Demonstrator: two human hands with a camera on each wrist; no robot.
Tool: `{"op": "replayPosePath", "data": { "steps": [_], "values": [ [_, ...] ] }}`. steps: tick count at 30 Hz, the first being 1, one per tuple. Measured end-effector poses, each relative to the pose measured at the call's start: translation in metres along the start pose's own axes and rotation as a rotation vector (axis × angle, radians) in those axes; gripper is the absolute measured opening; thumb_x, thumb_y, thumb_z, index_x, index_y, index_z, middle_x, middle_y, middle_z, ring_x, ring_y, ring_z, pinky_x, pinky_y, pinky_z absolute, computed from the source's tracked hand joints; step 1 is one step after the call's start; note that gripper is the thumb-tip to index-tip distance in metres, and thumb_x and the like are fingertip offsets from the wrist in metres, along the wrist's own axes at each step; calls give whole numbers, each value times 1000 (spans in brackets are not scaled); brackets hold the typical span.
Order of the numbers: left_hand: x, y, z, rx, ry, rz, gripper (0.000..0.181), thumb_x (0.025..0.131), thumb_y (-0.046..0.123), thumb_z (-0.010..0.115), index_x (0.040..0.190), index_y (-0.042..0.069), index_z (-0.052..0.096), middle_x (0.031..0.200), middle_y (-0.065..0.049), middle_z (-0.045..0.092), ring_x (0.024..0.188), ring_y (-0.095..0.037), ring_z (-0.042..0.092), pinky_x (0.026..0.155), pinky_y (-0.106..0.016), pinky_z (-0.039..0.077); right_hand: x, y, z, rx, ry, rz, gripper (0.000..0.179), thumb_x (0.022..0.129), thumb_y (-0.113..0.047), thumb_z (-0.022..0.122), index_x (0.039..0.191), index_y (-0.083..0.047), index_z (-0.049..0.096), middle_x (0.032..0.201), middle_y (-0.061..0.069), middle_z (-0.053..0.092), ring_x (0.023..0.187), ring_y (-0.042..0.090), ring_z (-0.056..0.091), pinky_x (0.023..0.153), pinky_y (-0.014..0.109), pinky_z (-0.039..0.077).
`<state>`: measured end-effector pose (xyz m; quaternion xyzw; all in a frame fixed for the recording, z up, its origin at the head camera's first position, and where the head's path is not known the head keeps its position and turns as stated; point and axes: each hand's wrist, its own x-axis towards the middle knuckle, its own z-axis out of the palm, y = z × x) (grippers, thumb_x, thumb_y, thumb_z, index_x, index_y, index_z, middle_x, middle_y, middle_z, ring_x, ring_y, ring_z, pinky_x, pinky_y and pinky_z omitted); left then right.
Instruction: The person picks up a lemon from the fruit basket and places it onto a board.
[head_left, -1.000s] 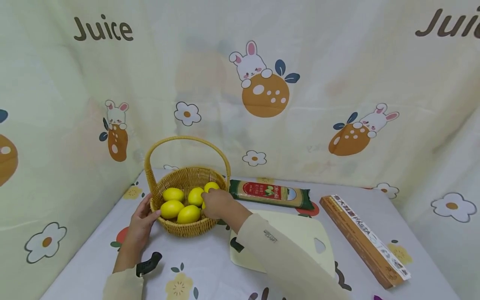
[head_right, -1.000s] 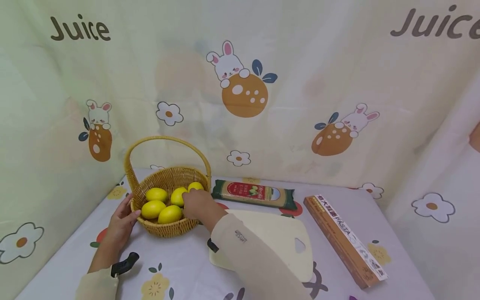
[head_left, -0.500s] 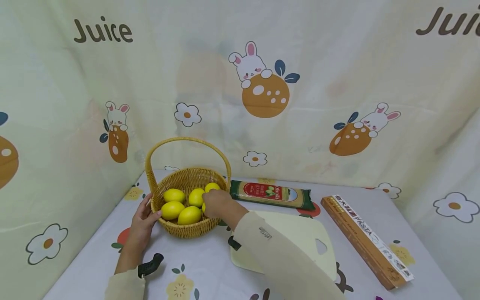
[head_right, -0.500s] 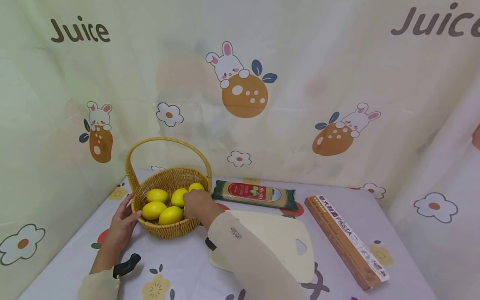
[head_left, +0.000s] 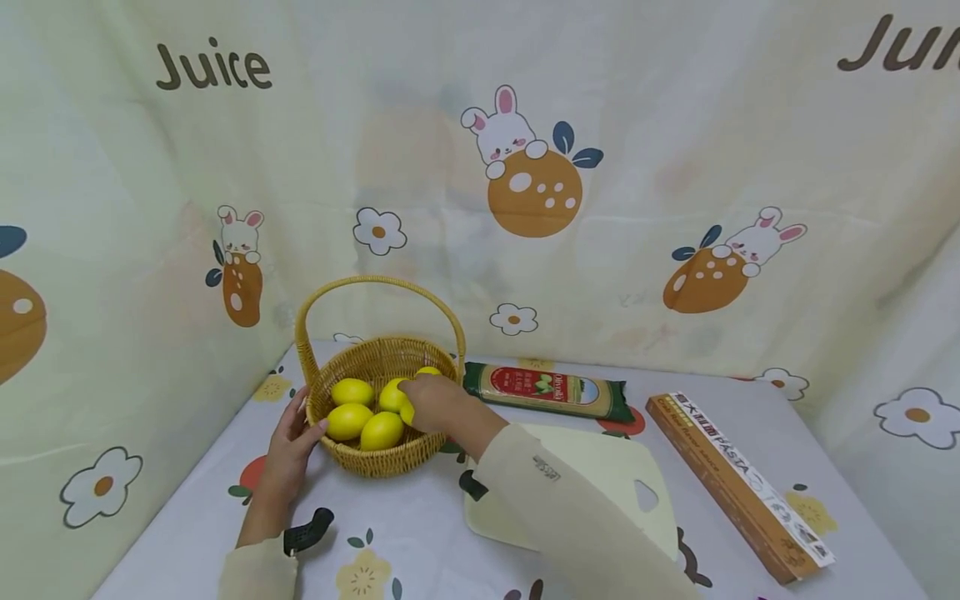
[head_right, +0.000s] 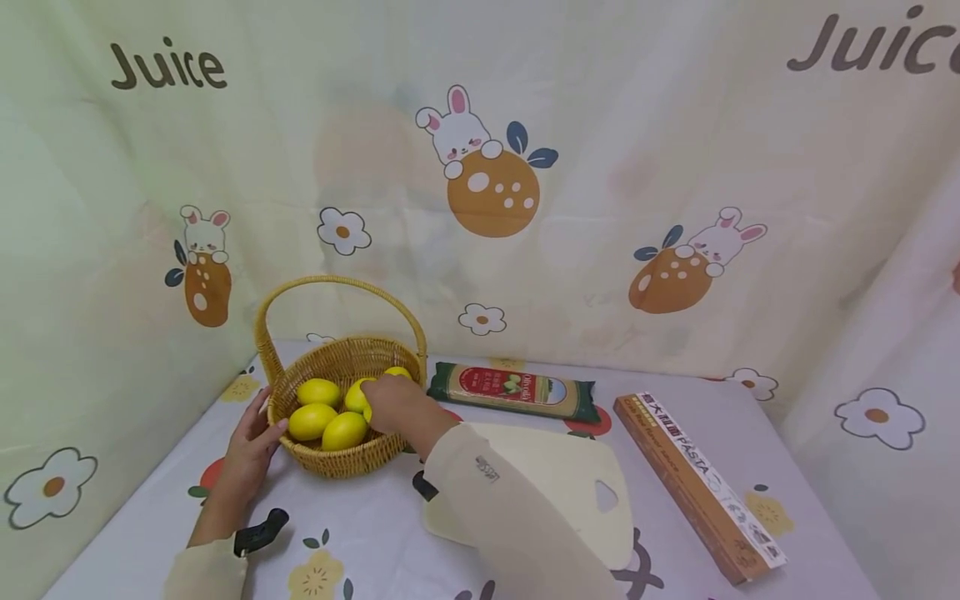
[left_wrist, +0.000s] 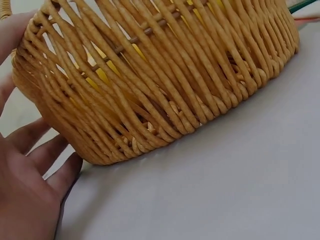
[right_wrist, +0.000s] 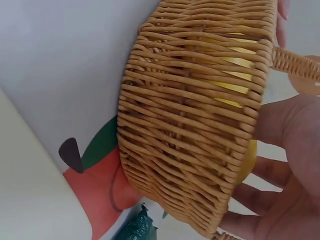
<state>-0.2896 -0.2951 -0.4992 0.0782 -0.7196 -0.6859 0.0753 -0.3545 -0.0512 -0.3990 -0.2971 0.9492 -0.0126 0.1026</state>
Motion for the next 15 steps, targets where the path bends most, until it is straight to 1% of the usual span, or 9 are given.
{"op": "replayPosePath", "data": {
  "steps": [2,4,9,15],
  "values": [
    [0,-1,0,23,8,1,74,93,37,65,154,41,23,161,-5,17,144,-27,21,113,-50,22,-3,1,-3,8,9,-11,59,92,-19,67,147,-21,45,142,1,50,126,18,48,105,36,40],
    [-1,-1,0,45,12,1,72,94,37,63,154,40,23,160,-5,19,144,-28,22,113,-50,23,-6,2,-5,26,26,-26,60,91,-15,67,147,-20,45,146,3,46,131,21,44,106,37,39],
    [-1,1,2,63,11,-3,69,96,37,59,154,40,22,160,-4,19,144,-25,20,114,-48,22,-17,5,-10,98,90,-50,65,88,-5,68,147,-19,45,151,7,38,132,24,42,105,39,40],
    [0,-1,3,64,0,7,67,97,36,57,154,42,22,160,-2,18,145,-23,19,114,-48,21,-28,9,-9,120,157,-103,64,87,-3,67,146,-18,45,149,7,39,131,25,42,104,39,41]
  ]
}}
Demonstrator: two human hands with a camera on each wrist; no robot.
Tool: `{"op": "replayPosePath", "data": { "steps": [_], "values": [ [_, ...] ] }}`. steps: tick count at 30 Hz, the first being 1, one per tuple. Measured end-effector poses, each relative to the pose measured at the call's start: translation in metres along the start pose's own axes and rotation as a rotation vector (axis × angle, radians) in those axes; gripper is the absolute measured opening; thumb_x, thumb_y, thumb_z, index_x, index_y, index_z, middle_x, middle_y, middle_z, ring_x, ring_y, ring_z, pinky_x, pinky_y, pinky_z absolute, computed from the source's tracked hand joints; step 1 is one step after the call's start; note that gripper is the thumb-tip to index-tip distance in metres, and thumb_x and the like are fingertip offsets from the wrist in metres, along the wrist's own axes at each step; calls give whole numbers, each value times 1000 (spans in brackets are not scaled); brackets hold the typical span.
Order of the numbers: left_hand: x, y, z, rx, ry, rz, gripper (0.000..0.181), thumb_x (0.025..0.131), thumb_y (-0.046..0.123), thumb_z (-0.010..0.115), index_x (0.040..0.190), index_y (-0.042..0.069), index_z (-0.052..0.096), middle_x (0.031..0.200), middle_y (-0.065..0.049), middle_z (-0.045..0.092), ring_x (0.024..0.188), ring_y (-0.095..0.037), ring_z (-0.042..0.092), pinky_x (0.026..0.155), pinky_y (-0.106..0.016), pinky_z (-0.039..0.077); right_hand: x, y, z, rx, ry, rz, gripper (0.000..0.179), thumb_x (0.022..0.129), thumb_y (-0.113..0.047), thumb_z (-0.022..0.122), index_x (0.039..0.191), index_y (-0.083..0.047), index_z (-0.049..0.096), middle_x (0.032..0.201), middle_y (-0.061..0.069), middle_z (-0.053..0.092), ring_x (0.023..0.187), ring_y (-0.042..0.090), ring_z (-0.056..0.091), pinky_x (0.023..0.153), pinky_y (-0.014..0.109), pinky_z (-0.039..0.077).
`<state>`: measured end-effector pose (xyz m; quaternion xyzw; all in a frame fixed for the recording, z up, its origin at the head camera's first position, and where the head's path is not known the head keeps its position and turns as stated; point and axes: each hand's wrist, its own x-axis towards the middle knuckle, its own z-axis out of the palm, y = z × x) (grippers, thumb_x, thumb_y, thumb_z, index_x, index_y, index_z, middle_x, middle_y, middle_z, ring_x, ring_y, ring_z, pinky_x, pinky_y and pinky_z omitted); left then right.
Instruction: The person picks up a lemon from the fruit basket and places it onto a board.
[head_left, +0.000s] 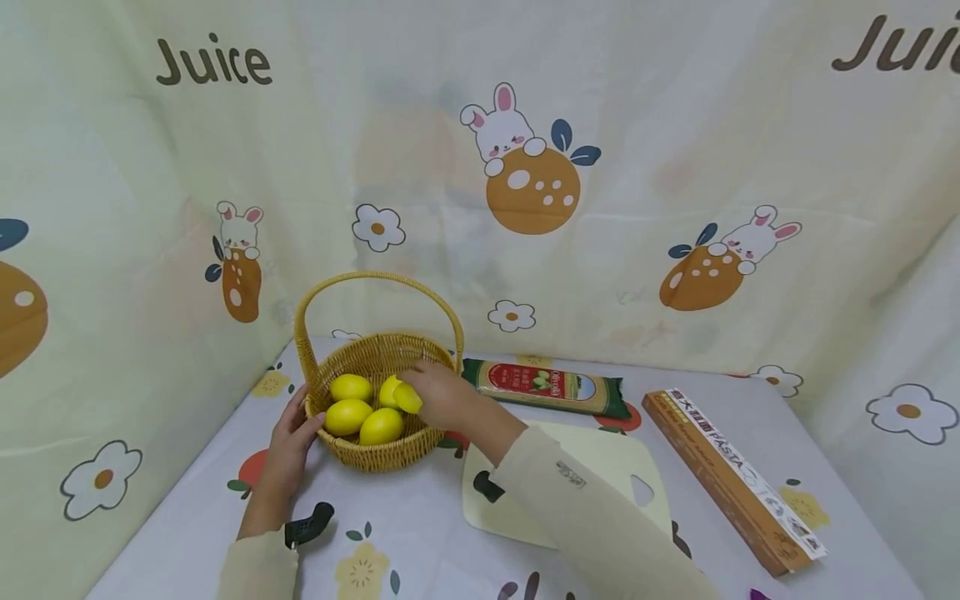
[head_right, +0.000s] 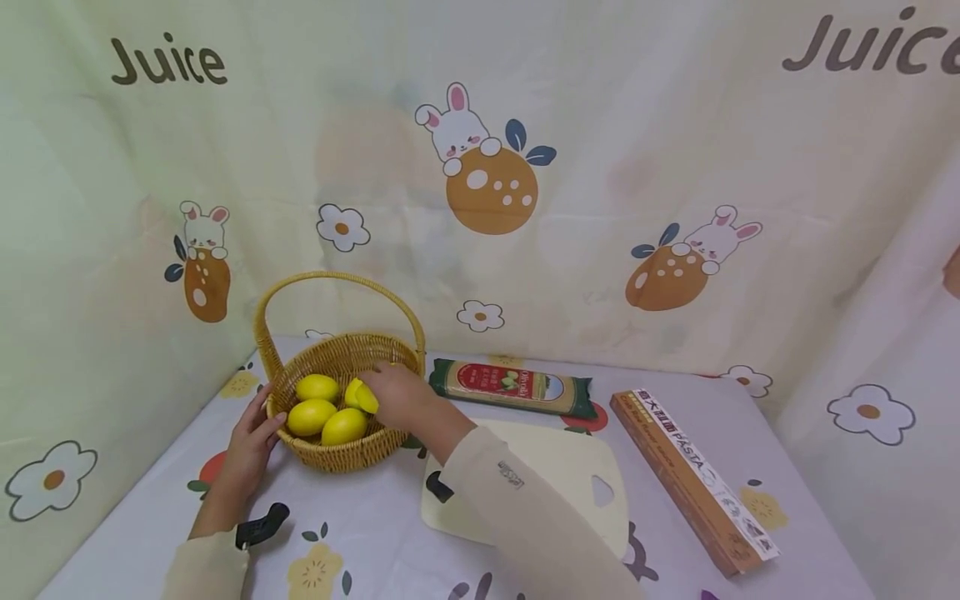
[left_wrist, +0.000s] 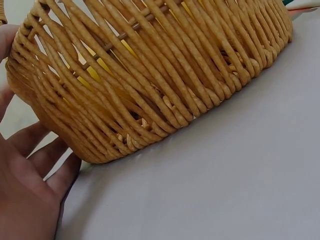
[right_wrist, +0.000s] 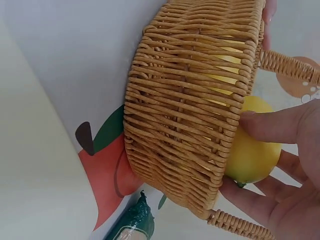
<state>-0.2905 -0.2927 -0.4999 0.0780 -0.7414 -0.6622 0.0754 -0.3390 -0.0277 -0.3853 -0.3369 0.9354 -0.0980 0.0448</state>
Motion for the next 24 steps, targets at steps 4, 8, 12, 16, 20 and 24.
{"op": "replayPosePath", "data": {
  "steps": [4,8,12,16,20,24],
  "values": [
    [0,-2,0,9,-14,7,66,98,37,56,153,42,22,160,-3,19,144,-23,20,114,-49,21,-8,2,-3,26,25,-30,65,85,-1,69,144,-17,47,146,6,42,129,24,44,103,38,42],
    [-1,1,-1,26,-18,16,65,99,36,54,155,40,20,160,-4,19,144,-24,21,114,-49,22,-17,4,-6,39,57,-51,67,84,-3,71,144,-18,48,144,5,44,128,23,44,104,38,41],
    [-2,3,-1,21,-14,18,65,99,34,53,155,38,20,160,-4,20,144,-24,20,114,-49,21,-26,5,-5,34,101,-52,67,85,-3,69,145,-20,46,144,6,43,129,24,43,105,39,40],
    [-3,3,0,12,-20,13,66,100,32,52,156,38,18,160,-4,17,145,-24,18,114,-49,20,-33,6,-5,52,132,-37,68,85,-4,69,146,-22,45,145,5,41,128,25,42,104,39,41],
    [-2,3,-1,3,-26,14,67,100,31,52,156,35,17,161,-4,15,146,-25,15,114,-50,19,-40,8,-6,100,143,-18,66,86,-5,71,145,-22,47,142,4,42,127,24,42,102,38,43],
    [-1,3,0,4,-27,15,67,100,33,53,156,36,17,161,-3,14,146,-24,15,114,-49,19,-47,15,-5,105,160,-20,61,87,-7,72,143,-18,50,139,3,44,125,23,44,103,36,42]
  ]
}}
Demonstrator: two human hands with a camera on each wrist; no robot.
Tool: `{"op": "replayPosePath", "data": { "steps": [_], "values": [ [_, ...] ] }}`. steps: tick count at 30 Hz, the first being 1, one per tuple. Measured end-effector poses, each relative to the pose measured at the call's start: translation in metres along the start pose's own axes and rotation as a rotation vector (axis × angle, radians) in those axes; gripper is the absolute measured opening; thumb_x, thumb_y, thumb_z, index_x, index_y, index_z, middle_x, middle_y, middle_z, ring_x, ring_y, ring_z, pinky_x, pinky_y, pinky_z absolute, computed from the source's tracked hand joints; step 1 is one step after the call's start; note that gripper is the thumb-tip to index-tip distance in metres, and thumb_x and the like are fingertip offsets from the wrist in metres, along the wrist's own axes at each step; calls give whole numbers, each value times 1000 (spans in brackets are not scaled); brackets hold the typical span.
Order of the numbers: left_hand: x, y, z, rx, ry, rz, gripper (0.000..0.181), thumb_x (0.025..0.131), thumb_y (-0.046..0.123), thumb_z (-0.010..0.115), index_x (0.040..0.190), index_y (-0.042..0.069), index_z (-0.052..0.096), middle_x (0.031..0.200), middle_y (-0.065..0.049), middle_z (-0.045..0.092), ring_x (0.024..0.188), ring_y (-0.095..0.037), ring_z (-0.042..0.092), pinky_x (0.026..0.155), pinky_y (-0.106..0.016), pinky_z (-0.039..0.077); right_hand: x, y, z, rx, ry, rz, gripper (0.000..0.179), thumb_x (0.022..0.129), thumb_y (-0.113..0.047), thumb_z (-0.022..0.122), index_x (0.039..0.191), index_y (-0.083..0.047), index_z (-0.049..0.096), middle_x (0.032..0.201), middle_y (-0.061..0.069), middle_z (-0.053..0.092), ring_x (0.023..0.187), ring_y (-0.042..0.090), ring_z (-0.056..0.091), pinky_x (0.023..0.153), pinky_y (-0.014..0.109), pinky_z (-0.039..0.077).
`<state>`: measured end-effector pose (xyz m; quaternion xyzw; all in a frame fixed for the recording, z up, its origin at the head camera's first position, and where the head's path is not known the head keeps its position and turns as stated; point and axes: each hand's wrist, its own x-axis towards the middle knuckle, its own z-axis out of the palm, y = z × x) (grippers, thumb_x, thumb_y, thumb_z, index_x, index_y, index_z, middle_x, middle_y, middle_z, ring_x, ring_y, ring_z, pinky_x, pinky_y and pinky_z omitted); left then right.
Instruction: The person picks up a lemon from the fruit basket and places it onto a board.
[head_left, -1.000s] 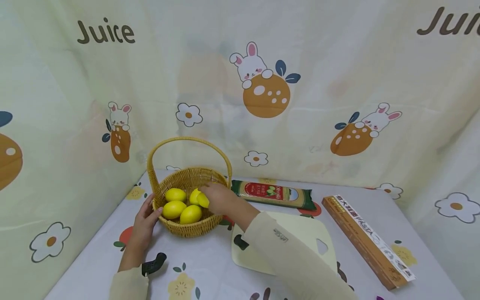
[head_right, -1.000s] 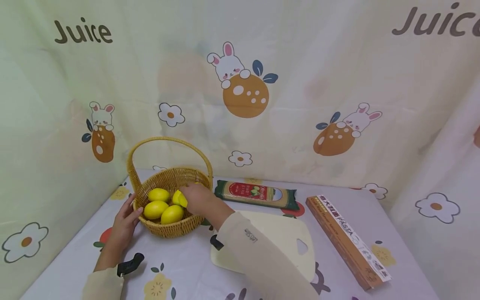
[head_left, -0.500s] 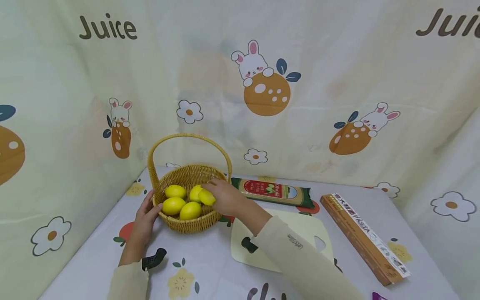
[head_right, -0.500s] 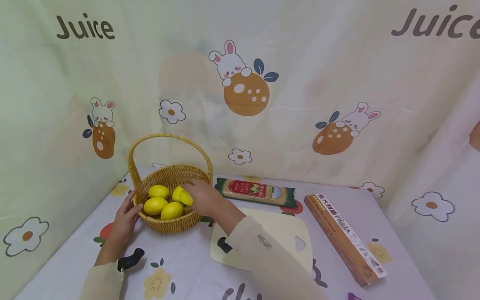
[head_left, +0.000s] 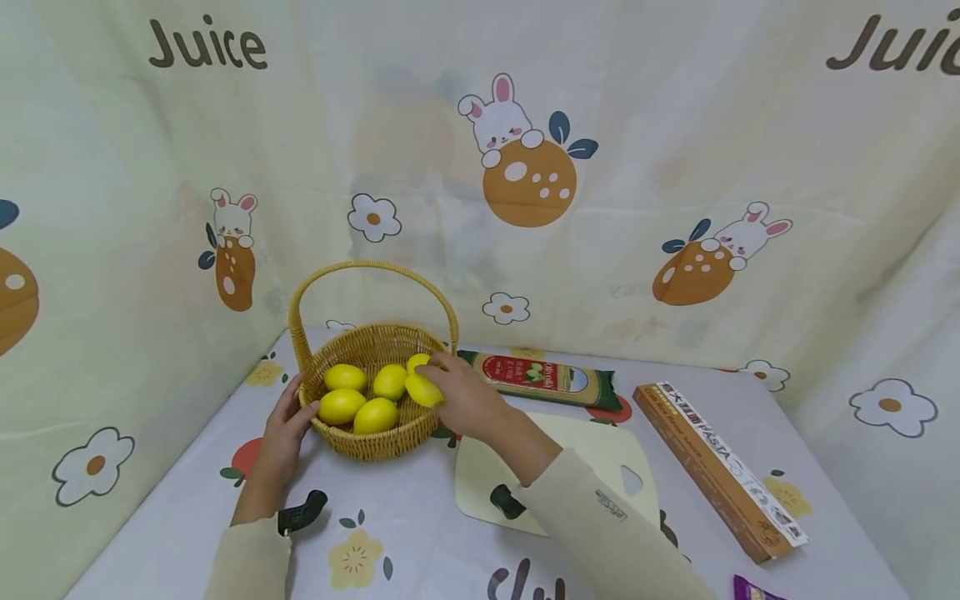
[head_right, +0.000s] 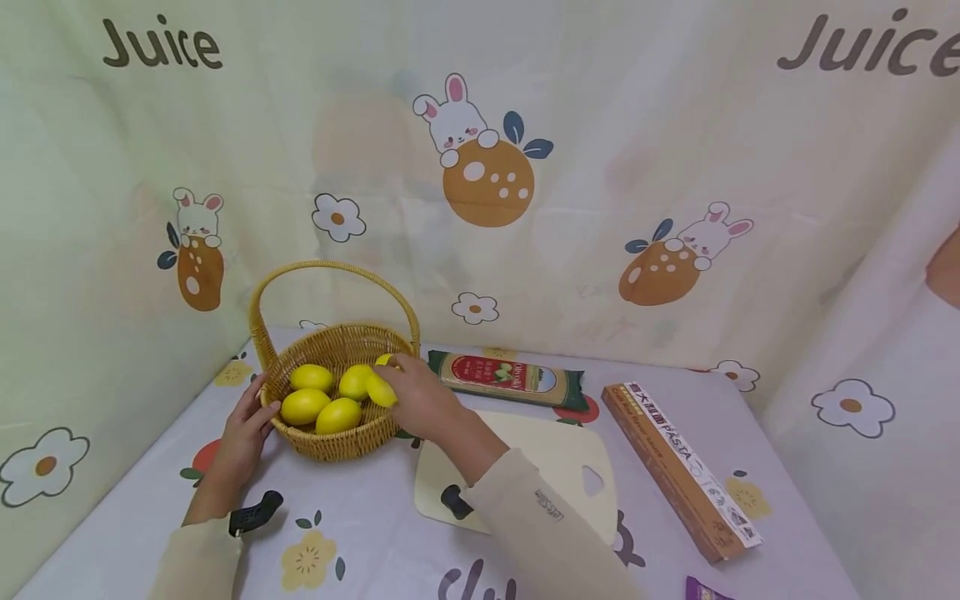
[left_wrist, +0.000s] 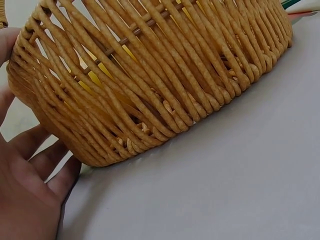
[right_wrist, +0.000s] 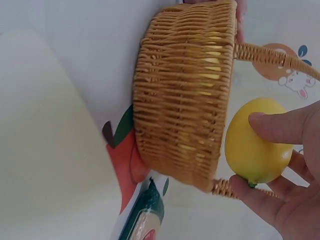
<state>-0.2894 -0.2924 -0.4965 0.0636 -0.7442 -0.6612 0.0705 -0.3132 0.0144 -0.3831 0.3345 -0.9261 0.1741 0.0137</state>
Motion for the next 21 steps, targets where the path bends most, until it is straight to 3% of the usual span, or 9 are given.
{"op": "replayPosePath", "data": {
  "steps": [6,13,21],
  "values": [
    [-5,6,1,-1,-3,-2,66,100,33,53,156,38,18,161,-3,16,146,-24,17,114,-49,19,-10,13,0,4,6,-22,58,89,-11,72,143,-13,50,141,5,42,123,24,45,102,35,43],
    [-15,23,4,-10,-31,-4,68,100,28,52,157,28,15,161,-9,14,146,-28,15,114,-51,18,-25,30,-9,39,11,-24,56,89,-10,71,142,-13,52,138,4,43,121,21,44,102,35,42],
    [-5,5,0,-7,-8,6,66,100,33,53,156,37,18,161,-3,14,146,-25,15,114,-50,19,-42,49,-8,68,21,33,55,86,-8,74,138,-15,55,130,2,47,115,21,48,97,37,47]
  ]
}}
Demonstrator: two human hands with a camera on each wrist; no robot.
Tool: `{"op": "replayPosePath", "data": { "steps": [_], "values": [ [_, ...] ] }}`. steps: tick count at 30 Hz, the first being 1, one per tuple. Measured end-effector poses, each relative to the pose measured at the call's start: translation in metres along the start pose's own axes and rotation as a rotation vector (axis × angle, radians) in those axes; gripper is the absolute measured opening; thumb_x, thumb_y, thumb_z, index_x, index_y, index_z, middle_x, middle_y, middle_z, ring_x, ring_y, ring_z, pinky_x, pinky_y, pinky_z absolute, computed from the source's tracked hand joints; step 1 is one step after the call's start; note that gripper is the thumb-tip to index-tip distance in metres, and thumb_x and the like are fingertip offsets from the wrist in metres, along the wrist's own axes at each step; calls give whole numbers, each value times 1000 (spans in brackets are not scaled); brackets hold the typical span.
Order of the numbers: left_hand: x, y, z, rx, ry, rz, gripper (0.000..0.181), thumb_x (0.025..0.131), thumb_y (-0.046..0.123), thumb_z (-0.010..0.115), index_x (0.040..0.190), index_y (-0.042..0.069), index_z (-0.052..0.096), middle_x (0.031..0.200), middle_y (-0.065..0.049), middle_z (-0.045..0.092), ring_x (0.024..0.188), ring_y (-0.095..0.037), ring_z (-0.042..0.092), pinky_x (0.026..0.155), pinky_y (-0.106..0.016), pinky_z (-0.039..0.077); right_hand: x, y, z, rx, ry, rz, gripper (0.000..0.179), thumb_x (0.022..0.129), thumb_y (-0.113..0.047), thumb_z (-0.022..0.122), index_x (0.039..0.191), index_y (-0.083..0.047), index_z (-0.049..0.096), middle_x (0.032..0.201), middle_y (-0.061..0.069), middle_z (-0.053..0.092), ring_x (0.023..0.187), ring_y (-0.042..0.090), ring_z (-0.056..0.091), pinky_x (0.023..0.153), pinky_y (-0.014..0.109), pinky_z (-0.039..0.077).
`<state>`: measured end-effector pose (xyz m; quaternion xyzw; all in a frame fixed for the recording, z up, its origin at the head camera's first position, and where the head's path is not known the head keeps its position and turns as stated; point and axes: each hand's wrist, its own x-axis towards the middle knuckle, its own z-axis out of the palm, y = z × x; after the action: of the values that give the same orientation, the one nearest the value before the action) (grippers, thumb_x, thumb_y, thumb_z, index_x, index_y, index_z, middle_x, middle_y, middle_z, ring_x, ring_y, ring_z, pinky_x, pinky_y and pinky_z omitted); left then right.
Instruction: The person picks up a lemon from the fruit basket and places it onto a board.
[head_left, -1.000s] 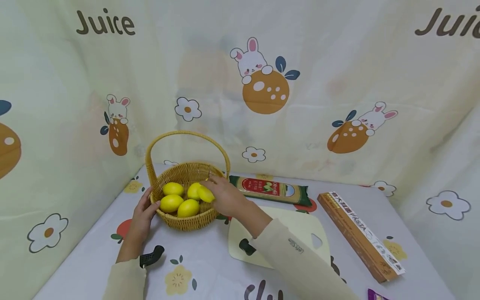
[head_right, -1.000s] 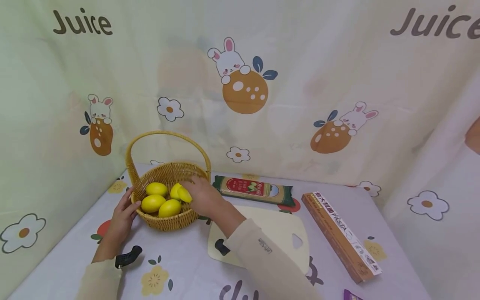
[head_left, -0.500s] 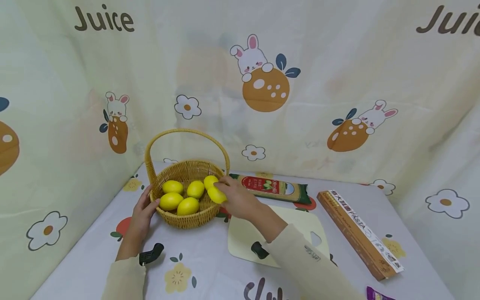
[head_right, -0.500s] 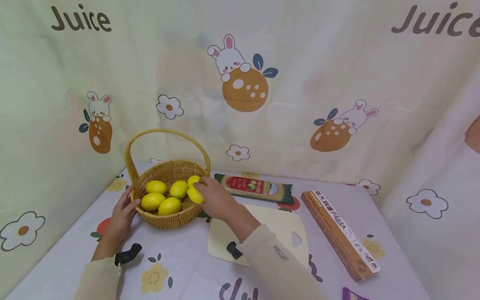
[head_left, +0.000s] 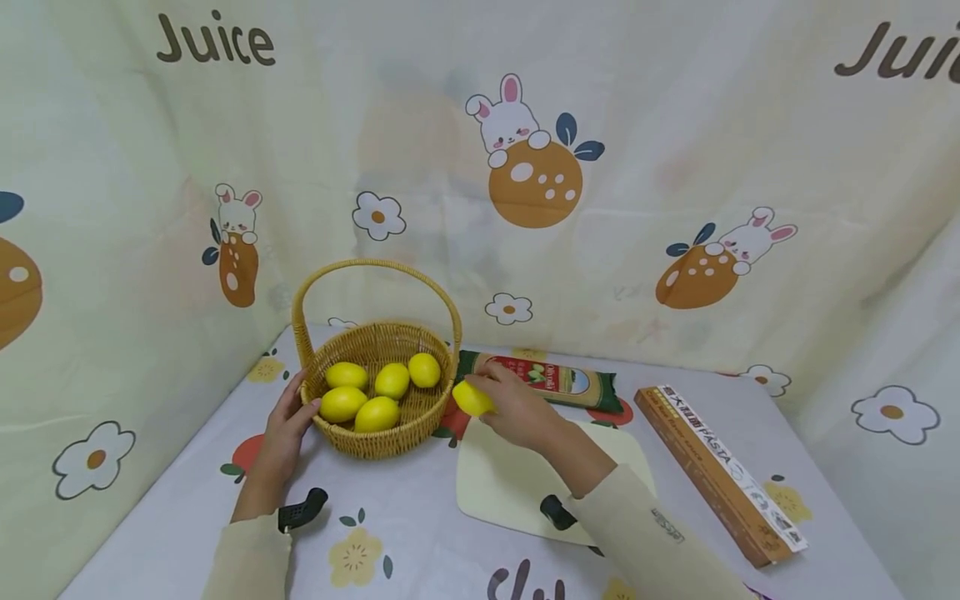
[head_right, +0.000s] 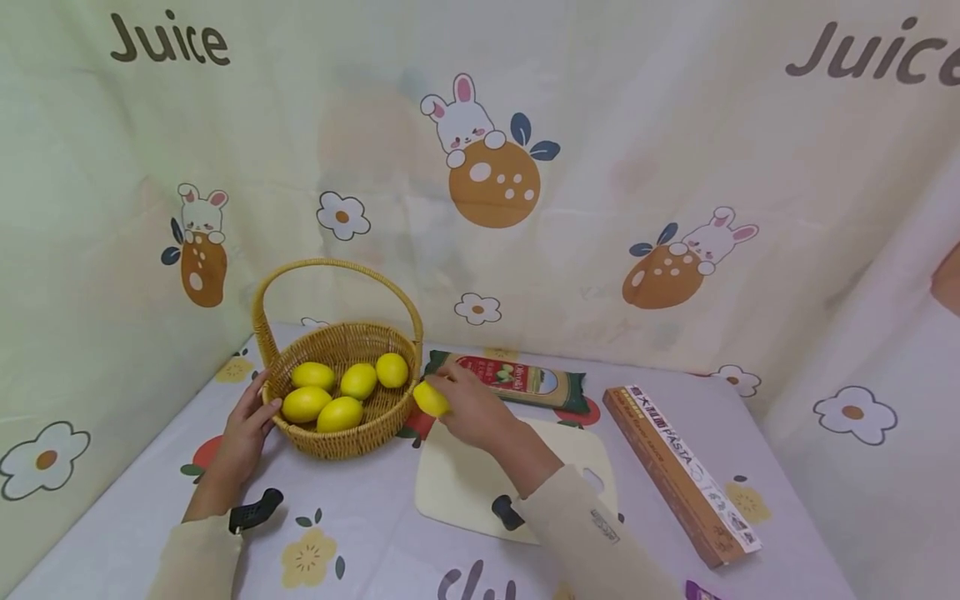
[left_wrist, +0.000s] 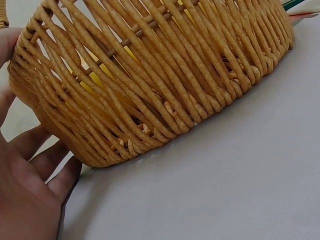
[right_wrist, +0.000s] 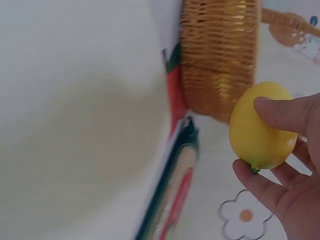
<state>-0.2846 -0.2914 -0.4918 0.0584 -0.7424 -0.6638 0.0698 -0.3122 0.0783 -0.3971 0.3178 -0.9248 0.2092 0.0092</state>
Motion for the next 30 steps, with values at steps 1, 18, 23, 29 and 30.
{"op": "replayPosePath", "data": {
  "steps": [1,18,23,29,30],
  "values": [
    [1,-2,-1,1,0,0,66,100,33,53,156,37,17,161,-3,14,146,-24,15,114,-49,19,-2,3,2,4,0,3,55,86,-8,74,138,-14,55,130,3,47,115,22,48,97,38,47],
    [-18,27,5,-14,-23,0,68,100,28,53,157,25,16,161,-9,13,146,-28,14,114,-50,18,-12,46,28,15,16,29,58,84,-4,75,138,-13,56,131,2,49,118,24,49,101,40,44],
    [-4,4,1,-23,-18,10,68,100,31,53,157,32,16,161,-6,13,146,-26,14,114,-50,19,-10,57,38,10,21,37,56,84,-1,74,136,-9,57,133,5,50,122,26,47,105,42,39],
    [5,-9,-2,-22,-2,19,67,99,36,55,155,39,19,161,-2,15,146,-23,15,114,-50,19,-8,62,41,14,26,37,56,82,1,73,136,-8,57,134,7,50,123,28,47,106,44,39],
    [5,-9,-2,-24,-1,21,67,99,36,55,155,39,19,161,-2,15,146,-23,15,114,-50,18,-7,62,41,15,28,35,56,82,2,73,135,-8,57,134,7,50,123,28,47,106,44,39]
  ]
}}
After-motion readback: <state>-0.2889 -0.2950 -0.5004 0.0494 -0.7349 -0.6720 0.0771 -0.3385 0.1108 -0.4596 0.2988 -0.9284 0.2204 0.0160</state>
